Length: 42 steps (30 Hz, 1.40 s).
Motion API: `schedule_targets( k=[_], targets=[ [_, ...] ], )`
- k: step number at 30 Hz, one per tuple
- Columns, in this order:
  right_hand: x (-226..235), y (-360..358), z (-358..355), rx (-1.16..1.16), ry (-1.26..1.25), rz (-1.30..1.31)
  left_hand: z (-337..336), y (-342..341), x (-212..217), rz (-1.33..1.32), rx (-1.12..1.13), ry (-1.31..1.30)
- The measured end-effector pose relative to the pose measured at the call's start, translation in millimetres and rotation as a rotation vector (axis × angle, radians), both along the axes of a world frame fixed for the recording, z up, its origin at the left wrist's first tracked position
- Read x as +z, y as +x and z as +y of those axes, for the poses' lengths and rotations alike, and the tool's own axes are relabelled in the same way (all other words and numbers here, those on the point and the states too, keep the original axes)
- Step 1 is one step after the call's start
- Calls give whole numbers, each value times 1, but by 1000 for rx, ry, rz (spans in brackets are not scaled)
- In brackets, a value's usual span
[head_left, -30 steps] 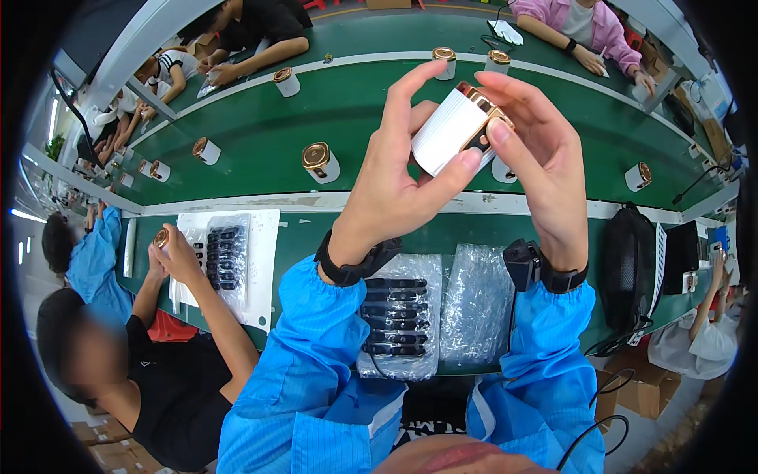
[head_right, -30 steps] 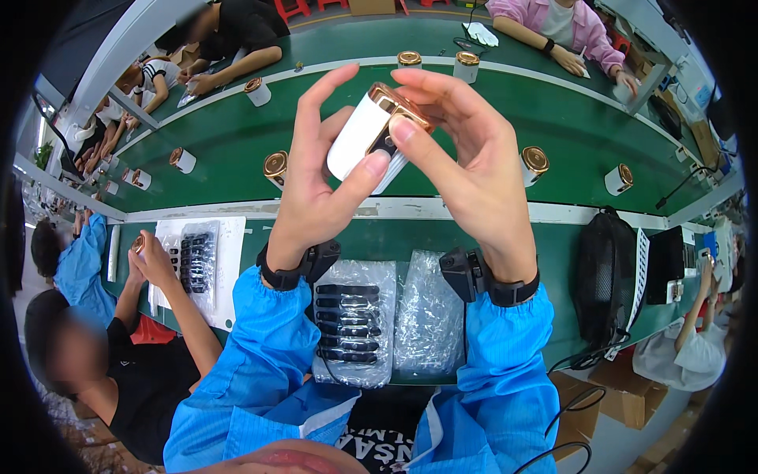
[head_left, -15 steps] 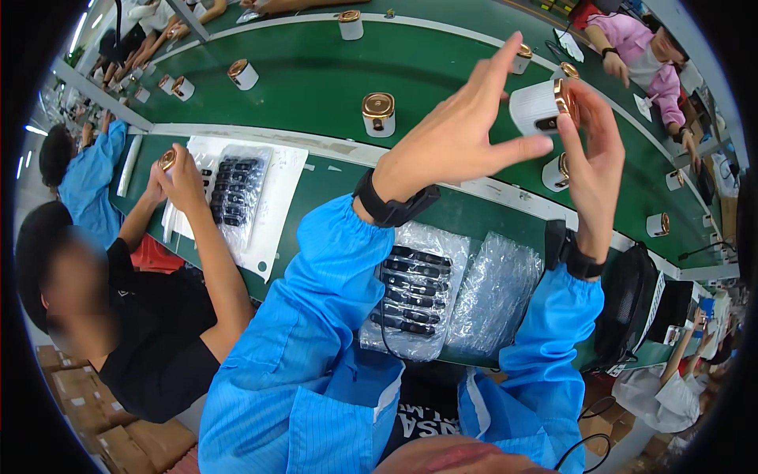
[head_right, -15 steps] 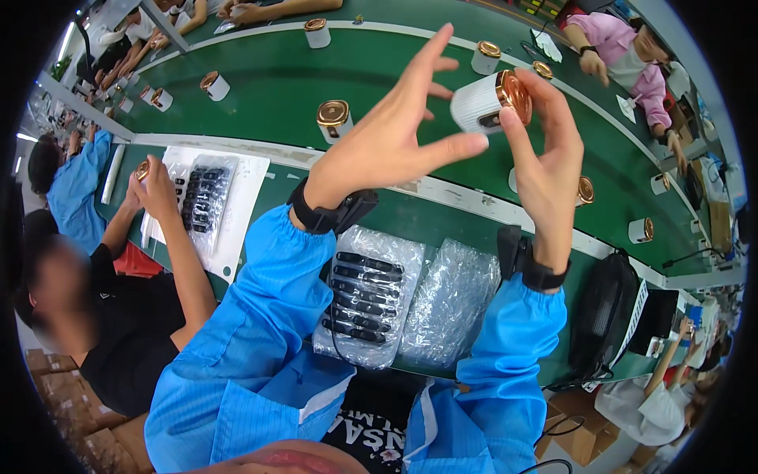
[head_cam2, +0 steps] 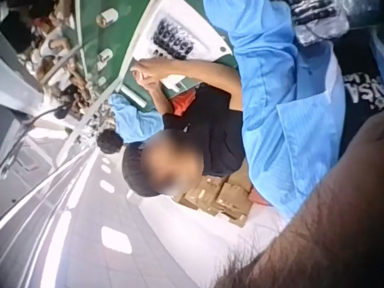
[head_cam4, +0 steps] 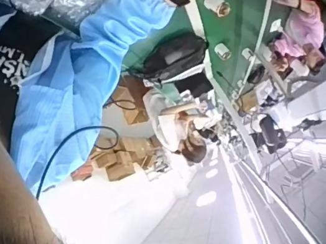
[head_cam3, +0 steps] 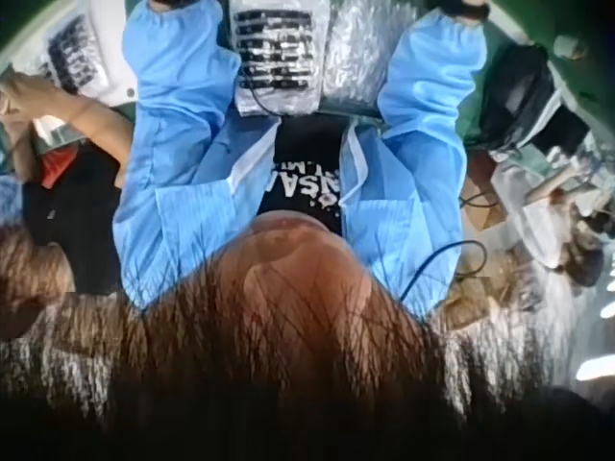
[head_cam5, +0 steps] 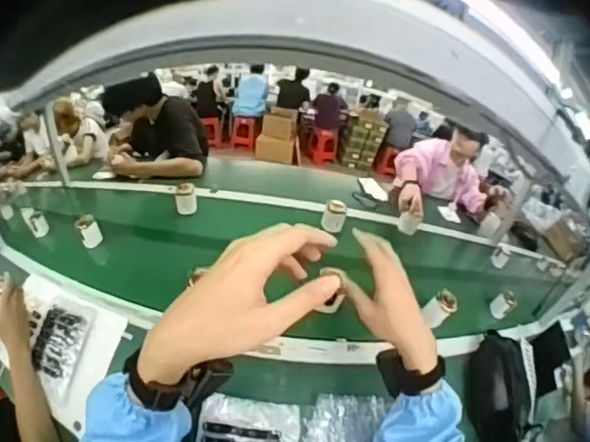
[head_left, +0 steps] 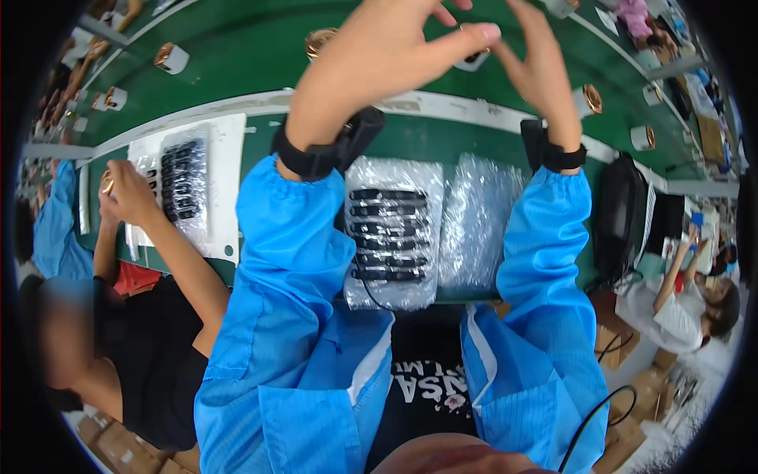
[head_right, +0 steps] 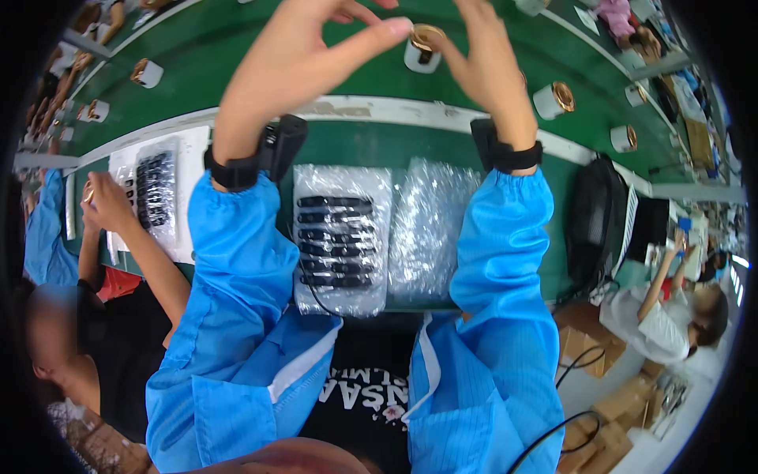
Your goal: Applying labels and protective stickers to electronic device housings on an assembly line.
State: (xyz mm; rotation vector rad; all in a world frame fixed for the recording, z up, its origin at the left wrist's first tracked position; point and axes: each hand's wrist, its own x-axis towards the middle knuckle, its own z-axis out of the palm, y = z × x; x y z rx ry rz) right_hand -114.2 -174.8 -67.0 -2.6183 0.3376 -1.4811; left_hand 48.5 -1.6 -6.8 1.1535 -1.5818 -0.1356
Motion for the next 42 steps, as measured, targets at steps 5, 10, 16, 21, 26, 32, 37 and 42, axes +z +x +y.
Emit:
schedule_targets(
  k=[5,10,16,21,26,32,37,42],
  targets=[
    [36,-53,43,-155,545,163,9,1,15,81,-188,312],
    [6,-131,103,-587,568,841,19,-8,26,24,-234,489],
    [-69,-192,190,-649,750,386,46,-44,32,-236,-225,333],
    [-87,-190,193,-549,837,379,63,-85,18,-343,-356,331],
    [-80,-186,174,-420,1023,459,112,-99,-37,-461,-87,663],
    [-80,-181,185,-10,1489,-23,168,-142,-104,-388,354,625],
    [-69,-178,188,176,1624,-155,173,-157,-117,-419,558,593],
    [-47,-179,193,316,1679,-226,182,-137,-112,-191,450,567]
  ],
)
